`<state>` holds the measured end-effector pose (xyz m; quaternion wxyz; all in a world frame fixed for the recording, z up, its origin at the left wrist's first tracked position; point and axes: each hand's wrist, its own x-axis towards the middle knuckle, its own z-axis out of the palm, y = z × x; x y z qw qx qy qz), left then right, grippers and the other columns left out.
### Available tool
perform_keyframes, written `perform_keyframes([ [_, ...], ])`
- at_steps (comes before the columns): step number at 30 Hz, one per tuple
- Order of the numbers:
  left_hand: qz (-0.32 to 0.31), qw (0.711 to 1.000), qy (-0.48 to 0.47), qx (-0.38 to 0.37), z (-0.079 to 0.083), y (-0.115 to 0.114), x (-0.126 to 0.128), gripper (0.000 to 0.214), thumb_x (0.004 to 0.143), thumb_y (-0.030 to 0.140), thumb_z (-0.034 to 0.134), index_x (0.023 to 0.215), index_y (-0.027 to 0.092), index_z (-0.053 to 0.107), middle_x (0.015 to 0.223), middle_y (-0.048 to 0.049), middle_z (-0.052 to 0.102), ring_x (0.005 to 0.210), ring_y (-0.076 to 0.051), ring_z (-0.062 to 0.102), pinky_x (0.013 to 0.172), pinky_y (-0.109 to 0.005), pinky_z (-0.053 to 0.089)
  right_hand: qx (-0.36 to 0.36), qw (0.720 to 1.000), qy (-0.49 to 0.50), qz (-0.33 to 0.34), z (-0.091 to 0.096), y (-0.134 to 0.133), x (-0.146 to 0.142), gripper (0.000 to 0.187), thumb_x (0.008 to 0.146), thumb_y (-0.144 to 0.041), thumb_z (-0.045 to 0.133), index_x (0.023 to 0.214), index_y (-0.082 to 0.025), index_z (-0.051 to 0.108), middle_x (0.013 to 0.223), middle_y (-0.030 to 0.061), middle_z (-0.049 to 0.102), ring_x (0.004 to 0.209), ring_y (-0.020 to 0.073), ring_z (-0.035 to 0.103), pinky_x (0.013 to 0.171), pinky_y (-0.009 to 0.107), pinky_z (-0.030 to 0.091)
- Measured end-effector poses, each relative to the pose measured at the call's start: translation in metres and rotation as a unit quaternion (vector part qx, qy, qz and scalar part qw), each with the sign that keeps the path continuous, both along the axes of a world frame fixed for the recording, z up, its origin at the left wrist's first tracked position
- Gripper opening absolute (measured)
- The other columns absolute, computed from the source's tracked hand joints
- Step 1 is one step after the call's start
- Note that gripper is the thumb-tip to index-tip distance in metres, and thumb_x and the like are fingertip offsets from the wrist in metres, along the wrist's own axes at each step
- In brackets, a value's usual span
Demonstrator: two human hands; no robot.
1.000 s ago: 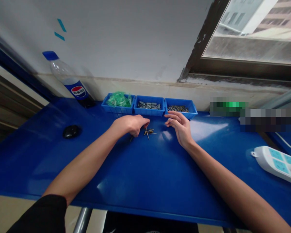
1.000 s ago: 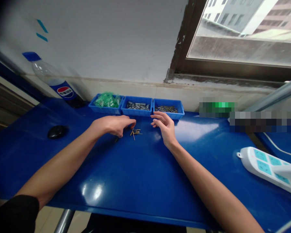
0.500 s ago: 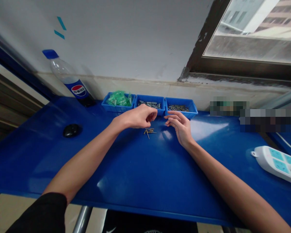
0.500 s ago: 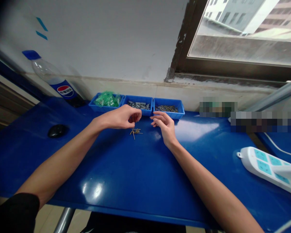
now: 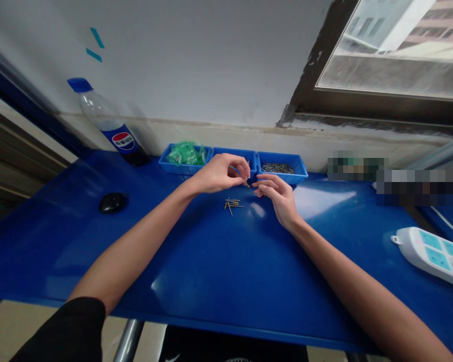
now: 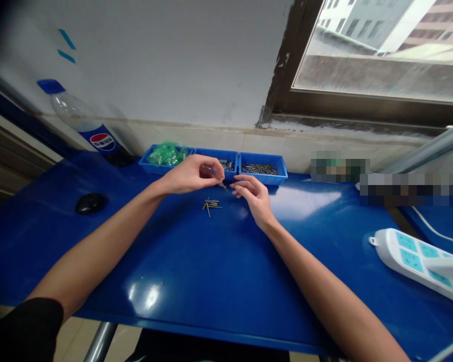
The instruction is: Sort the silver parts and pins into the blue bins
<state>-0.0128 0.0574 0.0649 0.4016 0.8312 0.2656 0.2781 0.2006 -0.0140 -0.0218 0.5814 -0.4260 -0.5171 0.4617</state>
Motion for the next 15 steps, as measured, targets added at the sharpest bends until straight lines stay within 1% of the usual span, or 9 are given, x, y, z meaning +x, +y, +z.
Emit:
perform_keyframes([
  [4,0.002,1.0,0.002,-0.028,0.0002,0.0011,-0.0015,0.013,0.078,0.021,0.071,0.087,0.012,0.072,0.092,-0.0075,0.077,0.088,-0.018,0.073,0.08,-0.029,0.061,-0.016,0.998,-0.025,0.048,0.0053,-0.0041,-0.0036,0.035,0.083,-0.042,0.082,0.111,-0.024,0.072,0.105,0.006,0.081,0.092,0.0215,0.075,0.083,0.037,0.058],
  [7,0.004,0.999,0.021,-0.029,0.0,-0.0013,-0.0004,0.012,0.078,0.022,0.072,0.084,0.012,0.073,0.09,-0.0073,0.077,0.087,-0.018,0.072,0.081,-0.03,0.06,-0.017,0.998,-0.025,0.061,0.0057,-0.005,-0.0033,0.033,0.08,-0.043,0.086,0.104,-0.024,0.074,0.097,0.0049,0.081,0.092,0.0221,0.076,0.086,0.039,0.059],
  [11,-0.008,0.999,0.051,-0.006,-0.0044,-0.0023,0.0018,0.009,0.079,0.021,0.07,0.082,0.013,0.073,0.088,-0.0061,0.077,0.084,-0.017,0.072,0.081,-0.029,0.059,-0.018,0.999,-0.026,0.029,0.0014,-0.0013,-0.0006,0.03,0.077,-0.044,0.088,0.095,-0.022,0.077,0.085,0.0039,0.08,0.079,0.0204,0.074,0.076,0.038,0.06],
  [13,0.004,0.997,0.074,0.021,-0.0053,-0.0008,0.0005,0.009,0.08,0.02,0.068,0.084,0.014,0.073,0.088,-0.0064,0.077,0.082,-0.017,0.071,0.08,-0.029,0.057,-0.017,1.0,-0.019,0.01,-0.0005,0.0008,-0.0001,0.028,0.077,-0.042,0.088,0.093,-0.022,0.078,0.083,0.004,0.079,0.075,0.0198,0.073,0.075,0.038,0.06],
  [15,0.026,0.99,0.124,0.059,-0.0034,0.0012,-0.0032,0.013,0.081,0.02,0.068,0.09,0.013,0.073,0.088,-0.0069,0.076,0.08,-0.017,0.07,0.076,-0.028,0.054,-0.006,1.0,-0.003,-0.021,-0.0011,0.0019,-0.0005,0.026,0.078,-0.04,0.088,0.095,-0.022,0.079,0.087,0.0051,0.08,0.077,0.0205,0.074,0.077,0.039,0.06],
])
